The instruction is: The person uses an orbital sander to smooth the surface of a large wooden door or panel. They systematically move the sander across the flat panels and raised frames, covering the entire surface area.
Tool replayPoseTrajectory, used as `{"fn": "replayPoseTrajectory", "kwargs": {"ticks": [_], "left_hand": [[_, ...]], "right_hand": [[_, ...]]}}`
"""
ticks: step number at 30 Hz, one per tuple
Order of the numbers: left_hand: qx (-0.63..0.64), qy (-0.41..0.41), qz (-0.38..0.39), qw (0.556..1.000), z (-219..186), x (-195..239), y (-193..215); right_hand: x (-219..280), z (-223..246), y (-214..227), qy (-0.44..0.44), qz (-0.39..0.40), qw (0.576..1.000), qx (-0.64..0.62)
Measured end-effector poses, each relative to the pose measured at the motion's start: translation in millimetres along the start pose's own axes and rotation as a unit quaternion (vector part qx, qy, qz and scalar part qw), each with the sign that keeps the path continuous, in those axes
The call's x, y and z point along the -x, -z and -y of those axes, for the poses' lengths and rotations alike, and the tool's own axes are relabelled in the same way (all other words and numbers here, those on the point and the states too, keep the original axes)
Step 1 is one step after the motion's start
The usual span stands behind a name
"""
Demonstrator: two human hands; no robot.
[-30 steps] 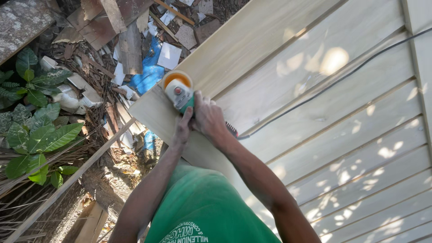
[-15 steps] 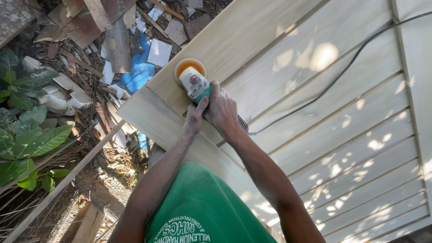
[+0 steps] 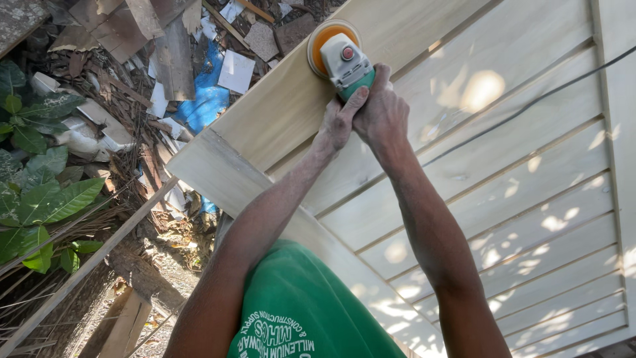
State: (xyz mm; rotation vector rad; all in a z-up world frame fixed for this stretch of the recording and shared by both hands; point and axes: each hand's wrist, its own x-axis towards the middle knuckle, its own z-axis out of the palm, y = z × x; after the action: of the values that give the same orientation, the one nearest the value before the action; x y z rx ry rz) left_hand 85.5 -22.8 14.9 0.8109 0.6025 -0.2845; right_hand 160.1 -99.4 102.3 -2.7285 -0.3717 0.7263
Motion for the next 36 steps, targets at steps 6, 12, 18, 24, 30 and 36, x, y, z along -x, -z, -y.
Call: {"fn": "replayPoseTrajectory", "kwargs": {"ticks": [6,12,18,24,30,36], "left_hand": [[-0.037,-0.006,0.0,0.999,-1,-41,-43],[-0.048,-0.015,0.014,0.999,1,-82,-83],[-0.135,0.014,0.019,0.991,11,-133,-141],[-0.187,0.011,0.044,0.981,10,-185,-194],[-0.21,-0.001,0.029,0.977,23,-255,-260],[-0.224,-0.013,0.007,0.974,6,-281,-302]], "right_hand": [[-24,-33,28,-0.011,-0.019,1.0,-0.011],[-52,-75,49,-0.033,-0.02,0.999,-0.012],[-75,-135,81,-0.014,-0.068,0.997,-0.021],[-113,-199,107,-0.026,-0.102,0.993,-0.047],[-148,-269,144,0.038,-0.15,0.988,0.016],[-178,-294,171,0.013,-0.132,0.991,0.006]]}}
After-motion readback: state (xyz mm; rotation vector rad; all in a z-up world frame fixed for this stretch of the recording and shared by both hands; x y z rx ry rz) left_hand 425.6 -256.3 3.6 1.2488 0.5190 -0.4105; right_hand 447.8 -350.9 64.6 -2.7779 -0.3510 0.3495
